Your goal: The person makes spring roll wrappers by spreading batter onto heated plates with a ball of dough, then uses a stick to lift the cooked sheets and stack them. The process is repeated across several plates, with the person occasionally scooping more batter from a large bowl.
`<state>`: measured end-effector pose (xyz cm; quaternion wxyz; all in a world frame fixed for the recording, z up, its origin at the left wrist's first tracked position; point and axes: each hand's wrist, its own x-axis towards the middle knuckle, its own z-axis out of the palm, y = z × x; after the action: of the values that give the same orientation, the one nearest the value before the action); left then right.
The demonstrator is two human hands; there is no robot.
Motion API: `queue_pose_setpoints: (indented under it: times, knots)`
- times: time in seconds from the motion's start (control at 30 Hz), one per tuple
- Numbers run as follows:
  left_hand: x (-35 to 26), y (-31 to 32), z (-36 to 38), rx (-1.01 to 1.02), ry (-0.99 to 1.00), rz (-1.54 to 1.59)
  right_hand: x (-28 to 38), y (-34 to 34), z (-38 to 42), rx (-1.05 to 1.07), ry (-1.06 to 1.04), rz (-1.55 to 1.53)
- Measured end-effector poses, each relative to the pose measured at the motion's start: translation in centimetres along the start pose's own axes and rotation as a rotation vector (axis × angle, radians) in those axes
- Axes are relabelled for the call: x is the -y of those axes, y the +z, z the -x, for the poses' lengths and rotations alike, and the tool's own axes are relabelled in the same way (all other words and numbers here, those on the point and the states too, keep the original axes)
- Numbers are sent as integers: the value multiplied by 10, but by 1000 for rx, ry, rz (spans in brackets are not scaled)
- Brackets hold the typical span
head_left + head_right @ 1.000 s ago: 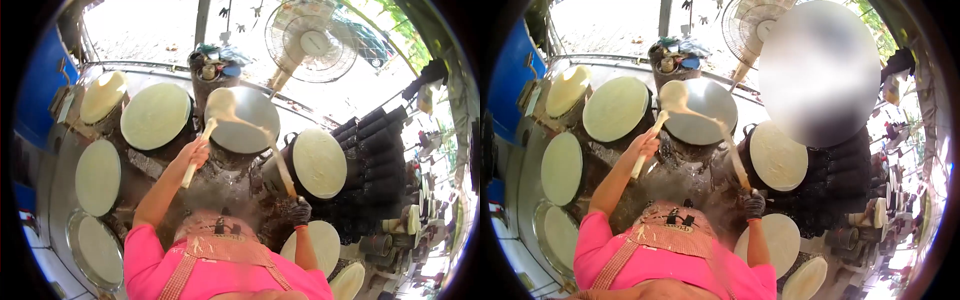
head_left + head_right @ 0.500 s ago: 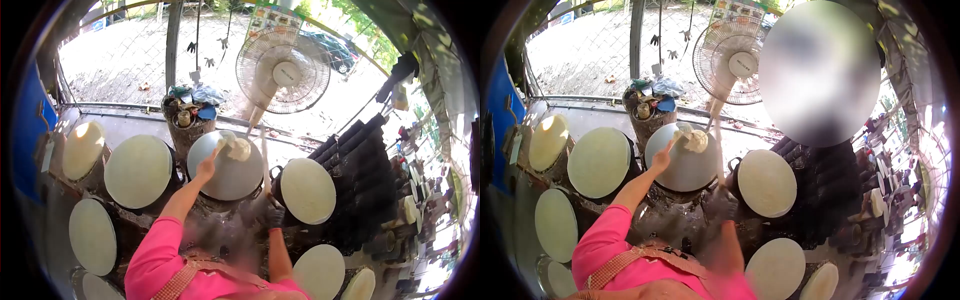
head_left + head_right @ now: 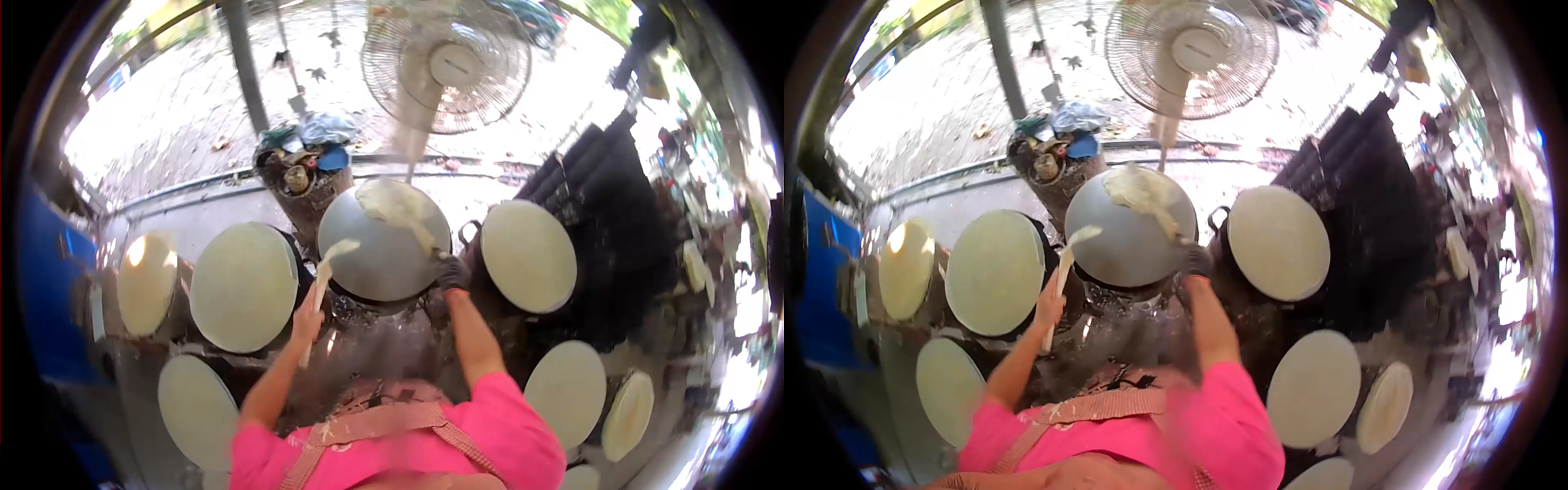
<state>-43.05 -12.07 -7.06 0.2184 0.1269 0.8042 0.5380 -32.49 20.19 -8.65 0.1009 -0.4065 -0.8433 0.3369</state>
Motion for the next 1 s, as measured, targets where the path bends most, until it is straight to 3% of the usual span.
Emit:
queue_pose_setpoints:
  times: [0.1, 0.2, 0.3, 0.33, 0.37, 0.43, 0.5, 0.53, 0.6, 0.63, 0.67, 0.7, 0.73, 0.8, 0.9, 1.0]
  knots:
    - [48, -13, 27, 6, 27, -31, 16, -27, 27, -8, 301, -450]
    - [83, -19, 32, 52, 10, -79, 14, 48, 26, -27, 10, 45]
    - [60, -22, 41, 30, 132, -316, 25, 0, 47, -37, -231, 257]
    - [46, -24, 45, 8, 180, -415, 29, -38, 57, -7, -267, 176]
    - [48, -24, 45, -17, 167, -347, 41, -80, 54, 303, -52, -366]
    - [43, -23, 49, -26, 190, -300, -83, 70, -43, 368, -493, 465]
    - [33, -22, 50, -22, 123, -251, -44, 85, -23, 248, -388, 530]
    - [34, -20, 53, -11, 44, -220, -55, 109, -27, 133, -422, 179]
    - [35, -6, 54, -15, -25, -193, -49, 74, -28, 325, -7, -658]
    - [37, -4, 59, -27, -30, -212, -11, 15, -12, 285, 75, -713]
    - [35, -2, 58, -73, 79, -270, -54, 24, -44, 315, 212, -882]
    - [33, 0, 56, -126, 186, -333, -43, -11, -46, 352, 382, -905]
    - [31, 3, 58, -136, 200, -320, -64, 8, -69, 289, 402, -1076]
    - [18, 7, 62, -102, 87, -283, -64, 40, -79, 367, 244, -569]
    - [7, 20, 66, -163, 132, -322, -53, 49, -51, 440, 164, -1026]
    - [0, 28, 67, -169, 16, -390, -104, 12, -107, 740, 96, -703]
